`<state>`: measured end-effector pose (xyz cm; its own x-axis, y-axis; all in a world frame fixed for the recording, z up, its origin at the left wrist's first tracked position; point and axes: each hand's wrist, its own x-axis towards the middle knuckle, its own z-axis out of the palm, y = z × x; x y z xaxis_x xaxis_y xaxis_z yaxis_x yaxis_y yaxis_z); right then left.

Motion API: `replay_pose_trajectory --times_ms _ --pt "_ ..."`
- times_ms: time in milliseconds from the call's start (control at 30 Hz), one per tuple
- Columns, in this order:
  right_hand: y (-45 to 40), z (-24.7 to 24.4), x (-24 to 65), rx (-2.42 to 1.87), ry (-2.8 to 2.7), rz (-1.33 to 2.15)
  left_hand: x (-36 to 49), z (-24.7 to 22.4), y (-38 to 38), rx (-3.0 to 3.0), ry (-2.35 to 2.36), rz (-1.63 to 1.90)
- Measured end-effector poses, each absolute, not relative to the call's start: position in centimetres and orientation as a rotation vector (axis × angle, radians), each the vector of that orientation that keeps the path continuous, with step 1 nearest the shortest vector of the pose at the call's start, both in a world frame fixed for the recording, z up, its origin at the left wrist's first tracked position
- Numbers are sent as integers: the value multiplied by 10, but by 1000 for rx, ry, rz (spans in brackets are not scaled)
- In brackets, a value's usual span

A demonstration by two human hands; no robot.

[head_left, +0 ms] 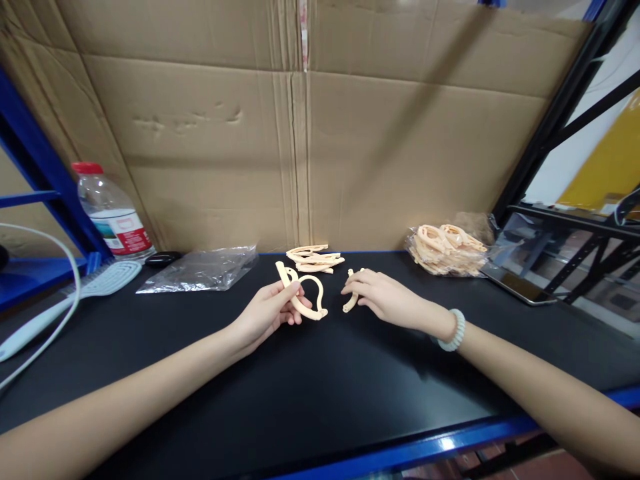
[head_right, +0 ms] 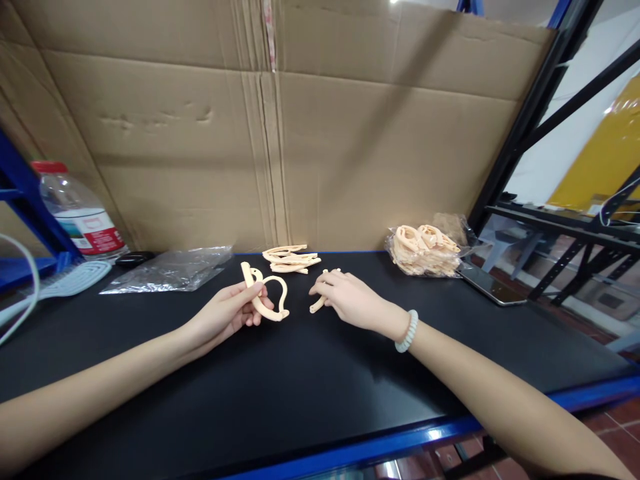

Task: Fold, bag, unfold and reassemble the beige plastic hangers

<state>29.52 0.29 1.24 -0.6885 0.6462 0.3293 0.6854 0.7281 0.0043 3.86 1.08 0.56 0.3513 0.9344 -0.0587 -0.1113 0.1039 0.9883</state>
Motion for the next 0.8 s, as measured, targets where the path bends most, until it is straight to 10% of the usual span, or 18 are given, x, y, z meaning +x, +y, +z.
replay_pose_trajectory --times_ms 800 --pt "-10 14 283 -993 -2736 -132 39 7 10 1209 882 945"
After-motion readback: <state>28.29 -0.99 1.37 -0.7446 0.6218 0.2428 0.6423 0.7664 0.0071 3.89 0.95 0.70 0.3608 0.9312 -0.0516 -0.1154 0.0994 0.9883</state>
